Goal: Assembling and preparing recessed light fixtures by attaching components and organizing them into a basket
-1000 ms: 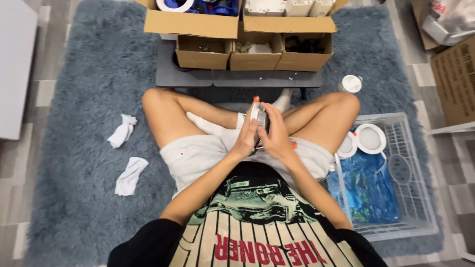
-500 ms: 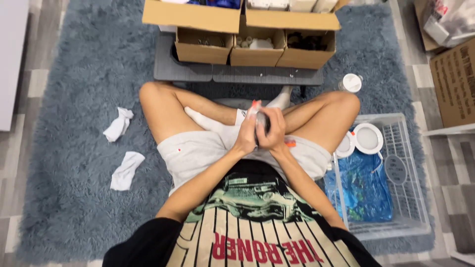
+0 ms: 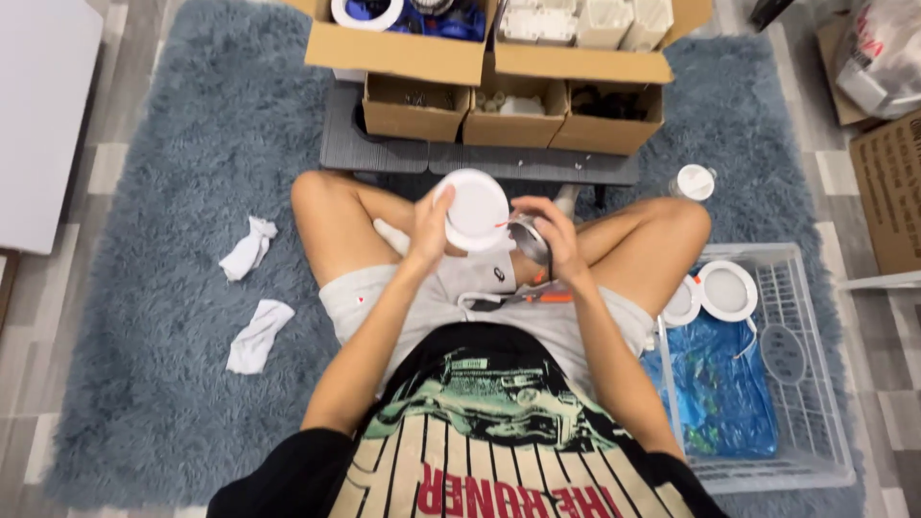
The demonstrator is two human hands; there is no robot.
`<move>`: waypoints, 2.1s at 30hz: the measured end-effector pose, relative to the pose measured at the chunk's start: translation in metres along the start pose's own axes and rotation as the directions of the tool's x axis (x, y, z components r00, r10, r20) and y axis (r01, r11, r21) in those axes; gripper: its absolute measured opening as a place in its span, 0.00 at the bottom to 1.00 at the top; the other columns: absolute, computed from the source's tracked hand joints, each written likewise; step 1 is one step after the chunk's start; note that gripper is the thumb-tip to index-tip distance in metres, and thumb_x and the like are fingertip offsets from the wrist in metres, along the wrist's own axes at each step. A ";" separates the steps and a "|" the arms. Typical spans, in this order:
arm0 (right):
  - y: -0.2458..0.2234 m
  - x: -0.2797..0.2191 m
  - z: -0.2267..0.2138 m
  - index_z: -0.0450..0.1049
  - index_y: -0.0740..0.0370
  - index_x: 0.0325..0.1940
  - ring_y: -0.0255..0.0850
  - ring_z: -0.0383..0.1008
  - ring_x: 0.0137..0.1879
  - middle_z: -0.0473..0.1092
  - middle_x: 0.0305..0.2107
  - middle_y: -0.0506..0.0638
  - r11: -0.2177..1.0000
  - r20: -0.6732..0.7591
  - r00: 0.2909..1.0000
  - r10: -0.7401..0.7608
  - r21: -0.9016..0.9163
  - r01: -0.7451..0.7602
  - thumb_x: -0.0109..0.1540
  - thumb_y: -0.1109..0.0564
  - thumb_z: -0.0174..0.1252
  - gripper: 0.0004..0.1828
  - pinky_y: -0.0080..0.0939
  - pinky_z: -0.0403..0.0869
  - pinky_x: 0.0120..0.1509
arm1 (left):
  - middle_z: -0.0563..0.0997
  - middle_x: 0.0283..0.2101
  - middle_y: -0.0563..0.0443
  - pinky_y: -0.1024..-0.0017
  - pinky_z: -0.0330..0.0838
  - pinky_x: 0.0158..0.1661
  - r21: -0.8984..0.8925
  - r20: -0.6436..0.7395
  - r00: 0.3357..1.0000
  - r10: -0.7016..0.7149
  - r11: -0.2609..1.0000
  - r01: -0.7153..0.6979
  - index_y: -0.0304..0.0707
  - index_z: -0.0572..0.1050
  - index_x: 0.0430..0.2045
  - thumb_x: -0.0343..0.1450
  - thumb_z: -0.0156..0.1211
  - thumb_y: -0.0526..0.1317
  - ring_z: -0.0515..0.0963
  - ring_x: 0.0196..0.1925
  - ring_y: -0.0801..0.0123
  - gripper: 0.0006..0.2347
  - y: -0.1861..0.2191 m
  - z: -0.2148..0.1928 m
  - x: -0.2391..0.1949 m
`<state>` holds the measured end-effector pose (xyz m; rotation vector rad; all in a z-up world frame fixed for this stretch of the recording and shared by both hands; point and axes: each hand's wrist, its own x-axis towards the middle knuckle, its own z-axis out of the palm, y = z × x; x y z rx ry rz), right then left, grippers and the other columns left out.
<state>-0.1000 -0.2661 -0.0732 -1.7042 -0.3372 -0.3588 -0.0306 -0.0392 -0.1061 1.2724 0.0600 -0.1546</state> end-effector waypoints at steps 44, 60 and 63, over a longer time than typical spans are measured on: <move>-0.021 0.083 -0.026 0.64 0.55 0.60 0.45 0.80 0.45 0.79 0.54 0.61 0.655 0.052 0.867 0.496 0.633 -0.413 0.74 0.38 0.45 0.21 0.37 0.79 0.37 | 0.87 0.28 0.43 0.67 0.80 0.25 0.798 0.523 0.720 0.456 0.034 -0.602 0.32 0.85 0.39 0.83 0.62 0.47 0.83 0.24 0.63 0.15 0.184 -0.002 0.233; -0.053 0.082 -0.032 0.68 0.52 0.63 0.45 0.67 0.66 0.69 0.65 0.52 0.752 -0.058 0.951 0.304 0.628 -0.202 0.73 0.25 0.40 0.33 0.46 0.67 0.67 | 0.77 0.54 0.42 0.54 0.65 0.51 0.380 0.911 0.369 0.182 -0.028 -0.924 0.43 0.77 0.55 0.62 0.79 0.50 0.75 0.52 0.53 0.28 0.218 0.089 0.078; -0.069 0.063 -0.061 0.66 0.53 0.67 0.54 0.76 0.68 0.67 0.70 0.60 0.723 -0.079 0.944 0.321 0.665 -0.190 0.74 0.27 0.39 0.33 0.48 0.78 0.65 | 0.89 0.40 0.37 0.60 0.82 0.34 0.509 0.759 0.530 0.377 0.161 -0.845 0.29 0.84 0.47 0.65 0.79 0.44 0.87 0.33 0.51 0.21 0.266 0.058 0.115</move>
